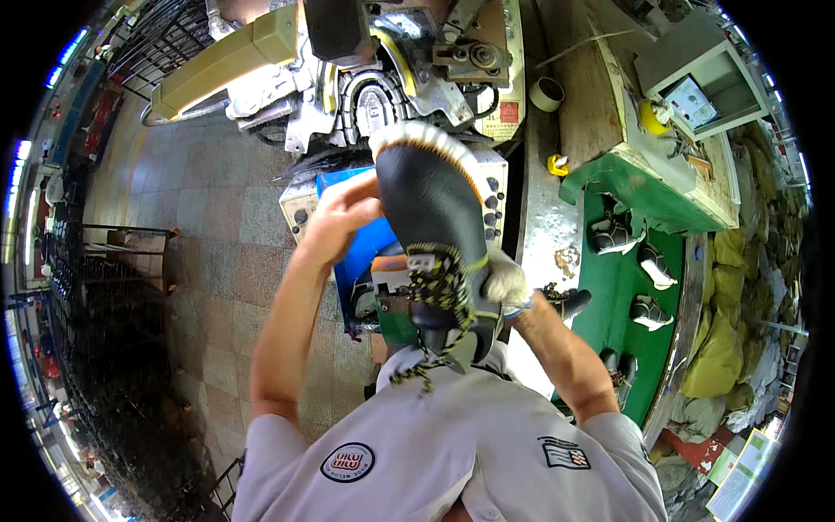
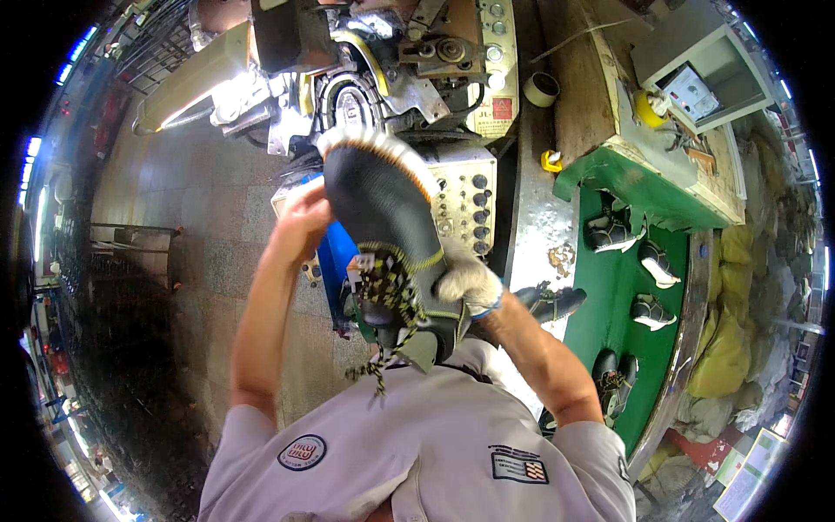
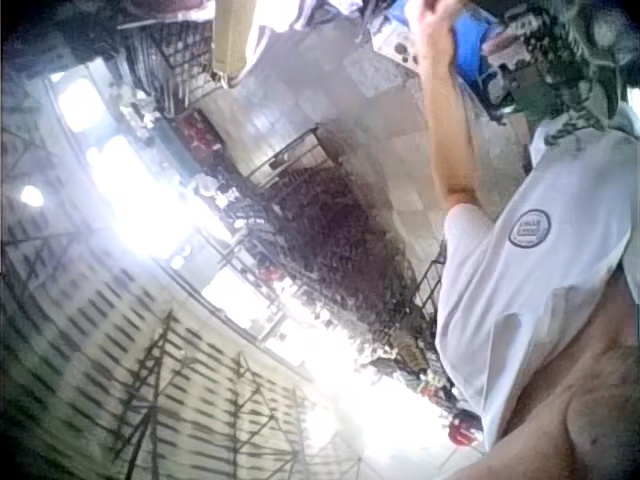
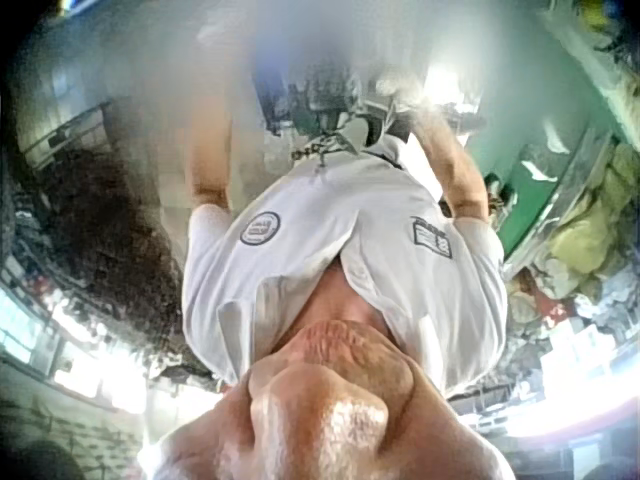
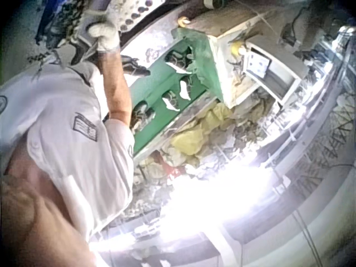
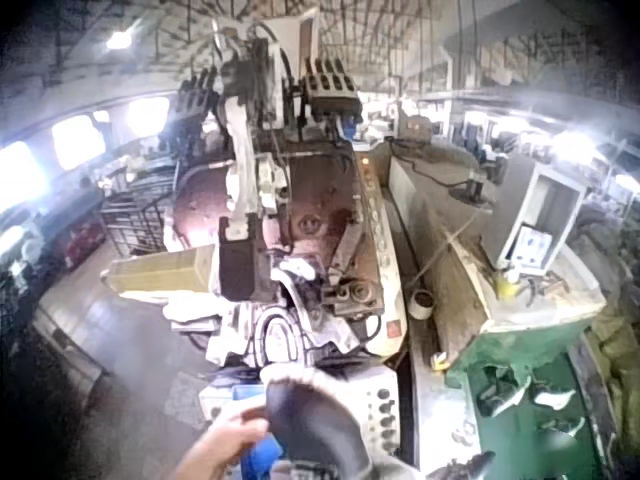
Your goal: The person takes a shoe from a conveyor belt, positions it on the support of a lasting machine, operates the machine to secure the upper material to the sole, and places the shoe back onto the belt.
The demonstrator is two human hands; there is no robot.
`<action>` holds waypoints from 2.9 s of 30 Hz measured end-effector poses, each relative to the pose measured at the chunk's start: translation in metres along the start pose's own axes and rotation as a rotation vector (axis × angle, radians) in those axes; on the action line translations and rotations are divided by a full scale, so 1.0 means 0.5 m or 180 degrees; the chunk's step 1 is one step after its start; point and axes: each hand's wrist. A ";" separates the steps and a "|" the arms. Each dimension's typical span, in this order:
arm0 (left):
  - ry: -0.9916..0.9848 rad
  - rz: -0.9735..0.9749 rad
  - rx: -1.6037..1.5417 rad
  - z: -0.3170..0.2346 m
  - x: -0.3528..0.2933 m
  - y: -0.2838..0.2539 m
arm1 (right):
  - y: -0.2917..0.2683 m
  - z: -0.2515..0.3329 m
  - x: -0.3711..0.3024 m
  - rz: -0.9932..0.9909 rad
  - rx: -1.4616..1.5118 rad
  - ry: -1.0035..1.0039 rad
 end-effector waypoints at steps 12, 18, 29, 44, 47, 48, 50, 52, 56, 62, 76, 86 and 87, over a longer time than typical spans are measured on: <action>-0.0409 -0.2014 0.0353 0.030 0.060 -0.086 | -0.067 -0.131 0.182 -0.1010 -0.0277 -0.0665; 0.0180 -0.2469 -0.0235 0.066 0.080 -0.106 | 0.011 -0.018 0.259 -0.1134 0.0262 -0.0541; 0.0461 -0.2643 -0.0732 0.108 0.129 -0.117 | -0.025 -0.035 0.393 -0.1502 0.0086 -0.0834; -0.0445 -0.2543 -0.0447 0.115 0.111 -0.098 | 0.040 -0.008 0.384 -0.1858 -0.0337 -0.0967; -0.0425 -0.2680 -0.0552 0.110 0.108 -0.085 | 0.043 -0.009 0.380 -0.1850 -0.0413 -0.0929; -0.0403 -0.2709 -0.0574 0.107 0.108 -0.080 | 0.042 -0.006 0.383 -0.1894 -0.0376 -0.0931; -0.0445 -0.2635 -0.0574 0.098 0.112 -0.078 | 0.043 -0.003 0.380 -0.1942 -0.0332 -0.0903; -0.0491 -0.2644 -0.0579 0.086 0.114 -0.076 | 0.063 0.026 0.373 -0.1930 -0.0322 -0.0840; -0.0200 -0.2606 -0.0416 0.074 0.115 -0.075 | 0.070 0.017 0.386 -0.2038 -0.0110 -0.0777; -0.0034 -0.2464 -0.0459 0.080 0.135 -0.099 | 0.040 0.004 0.421 -0.2120 -0.0264 -0.0933; -0.0593 -0.2530 -0.0444 0.112 0.121 -0.112 | 0.013 -0.044 0.415 -0.2206 -0.0391 -0.0899; -0.0621 -0.2173 -0.1485 0.184 0.102 -0.099 | -0.029 -0.043 0.419 -0.2031 -0.0448 -0.0851; -0.0660 -0.2156 -0.1370 0.186 0.103 -0.108 | -0.024 -0.046 0.417 -0.2029 -0.0296 -0.0823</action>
Point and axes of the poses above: each hand's wrist, its own x-axis towards the middle knuckle, its own y-axis out of the palm, z = x × y, and after that the axes turned 8 degrees about -x, right-handed
